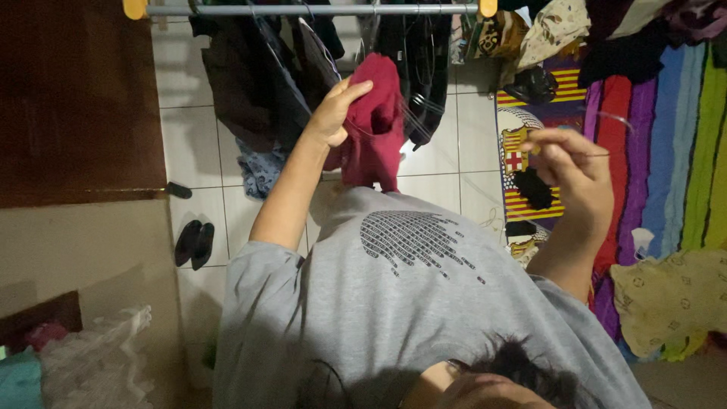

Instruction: The person removes various garments from a clothes drying rack and places them onto hangers. They then hang the clothes back onto the rack. The items handled include shirts, pants, and towels.

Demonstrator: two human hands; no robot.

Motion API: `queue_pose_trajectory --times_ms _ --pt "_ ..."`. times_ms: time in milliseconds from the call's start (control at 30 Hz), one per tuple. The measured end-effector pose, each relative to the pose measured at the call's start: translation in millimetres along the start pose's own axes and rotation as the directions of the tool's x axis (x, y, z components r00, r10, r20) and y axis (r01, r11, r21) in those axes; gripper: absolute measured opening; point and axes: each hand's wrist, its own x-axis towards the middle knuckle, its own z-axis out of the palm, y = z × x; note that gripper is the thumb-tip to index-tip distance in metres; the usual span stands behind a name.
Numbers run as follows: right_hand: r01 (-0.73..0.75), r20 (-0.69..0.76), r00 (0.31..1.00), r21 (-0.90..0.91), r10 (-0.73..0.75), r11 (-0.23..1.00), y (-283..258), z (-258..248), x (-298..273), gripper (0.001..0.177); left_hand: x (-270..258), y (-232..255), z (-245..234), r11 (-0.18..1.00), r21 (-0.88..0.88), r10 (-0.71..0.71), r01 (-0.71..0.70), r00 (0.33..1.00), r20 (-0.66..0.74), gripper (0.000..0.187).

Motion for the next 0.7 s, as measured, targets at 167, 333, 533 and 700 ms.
queue_pose_trajectory --times_ms 167,333,533,700 --pt "-0.075 0.083 0.993 -0.094 0.083 0.993 25 31 15 0.022 -3 -15 29 0.79 0.608 0.14 -0.083 0.989 -0.047 0.028" --pt "0.134 0.198 0.976 -0.194 -0.095 0.972 65 68 52 0.022 -37 -14 93 -0.081 0.955 0.149 -0.285 0.944 0.294 0.025" --pt "0.41 0.355 0.879 -0.221 -0.319 0.885 59 57 80 0.025 -39 19 102 -0.429 0.71 0.239 -0.559 0.687 0.686 0.026" --pt "0.407 0.272 0.909 -0.428 -0.315 0.807 26 51 71 0.018 -32 2 86 -0.27 0.892 0.322 -0.363 0.839 0.438 0.016"
